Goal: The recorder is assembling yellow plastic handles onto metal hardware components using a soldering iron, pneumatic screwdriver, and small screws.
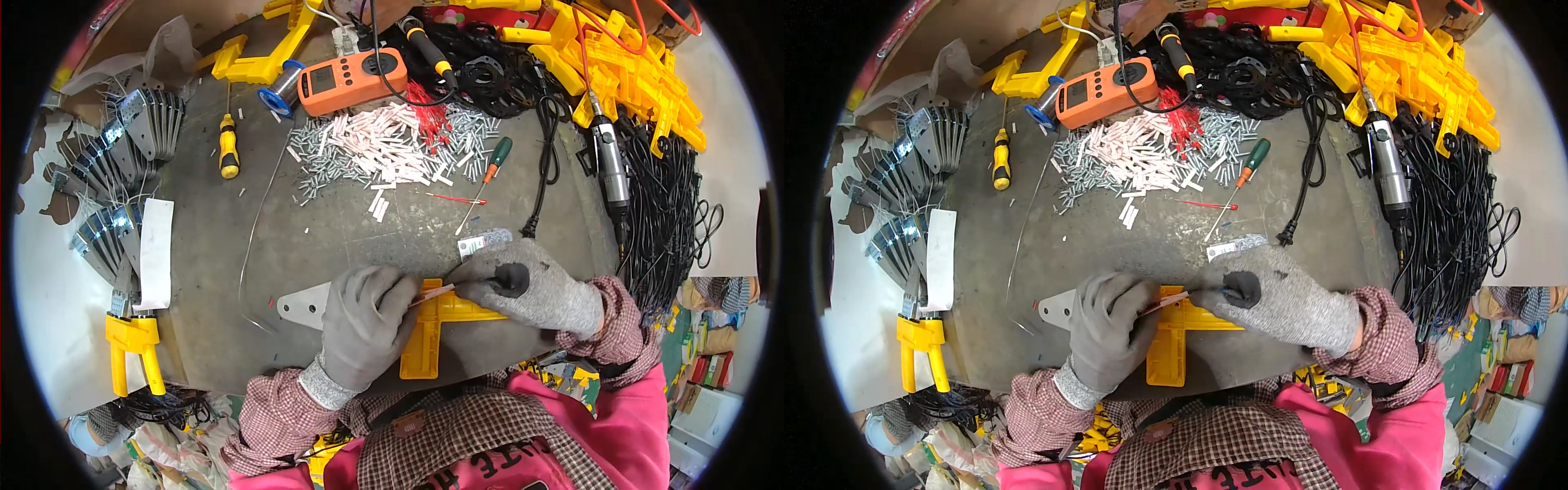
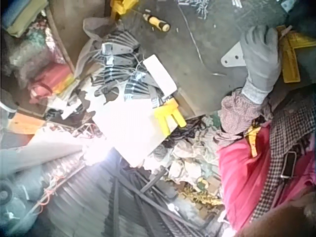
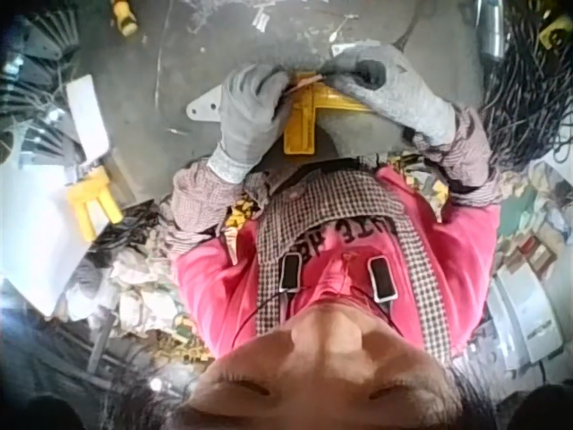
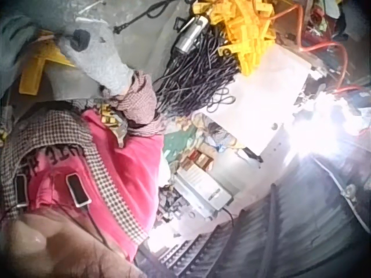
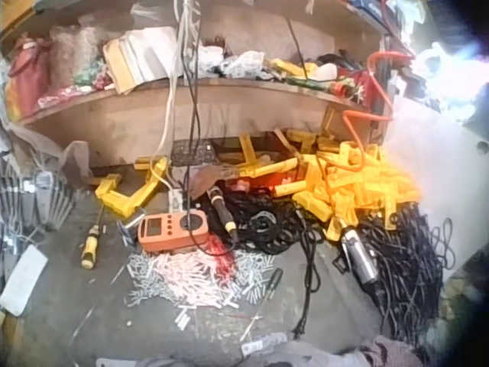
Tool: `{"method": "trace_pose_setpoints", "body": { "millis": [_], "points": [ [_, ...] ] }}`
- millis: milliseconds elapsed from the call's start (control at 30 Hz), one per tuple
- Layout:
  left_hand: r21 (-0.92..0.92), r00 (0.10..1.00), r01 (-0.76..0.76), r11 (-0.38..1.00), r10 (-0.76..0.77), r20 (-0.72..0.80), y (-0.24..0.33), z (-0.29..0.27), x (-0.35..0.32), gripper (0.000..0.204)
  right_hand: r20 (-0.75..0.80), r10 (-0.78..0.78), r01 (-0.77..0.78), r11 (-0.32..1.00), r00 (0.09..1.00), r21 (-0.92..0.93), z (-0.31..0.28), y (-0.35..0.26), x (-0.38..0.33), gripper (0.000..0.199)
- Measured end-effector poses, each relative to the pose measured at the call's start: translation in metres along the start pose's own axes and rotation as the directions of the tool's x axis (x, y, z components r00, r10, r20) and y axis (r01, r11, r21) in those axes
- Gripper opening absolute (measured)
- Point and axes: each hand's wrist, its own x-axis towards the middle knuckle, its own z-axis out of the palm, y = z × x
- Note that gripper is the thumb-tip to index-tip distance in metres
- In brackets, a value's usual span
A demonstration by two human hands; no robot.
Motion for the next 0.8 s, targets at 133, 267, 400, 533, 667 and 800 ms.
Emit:
{"method": "trace_pose_setpoints", "body": {
  "millis": [133,267,400,533,667,800],
  "points": [
    [0.108,0.995,-0.099,0.989,0.099,0.000,0.000,0.001,0.002,0.045,-0.128,-0.219,0.182,0.950,0.967,-0.254,0.016,0.009,0.000,0.026],
    [0.123,0.998,-0.048,0.991,0.043,0.042,0.002,0.001,0.004,0.045,-0.106,-0.264,0.171,0.832,0.959,-0.528,0.019,0.000,0.000,0.033],
    [0.305,0.961,-0.273,0.912,0.275,0.037,0.007,-0.009,-0.005,0.040,-0.187,-0.339,0.173,0.792,0.922,-0.586,0.022,0.009,0.015,0.029],
    [0.379,0.938,-0.313,0.871,0.347,-0.022,0.018,-0.003,-0.020,0.033,-0.412,-0.499,0.308,0.840,0.762,-0.447,0.035,0.030,0.025,0.024],
    [0.303,0.985,-0.142,0.942,0.104,0.141,0.032,-0.011,-0.001,0.027,-0.494,-0.472,0.350,0.879,0.730,-0.323,0.038,0.046,0.024,0.027],
    [0.131,0.989,-0.075,0.989,0.056,0.137,0.031,-0.014,0.021,0.028,-0.505,-0.556,0.422,0.831,0.660,-0.363,0.038,0.049,0.025,0.039]
  ]
}}
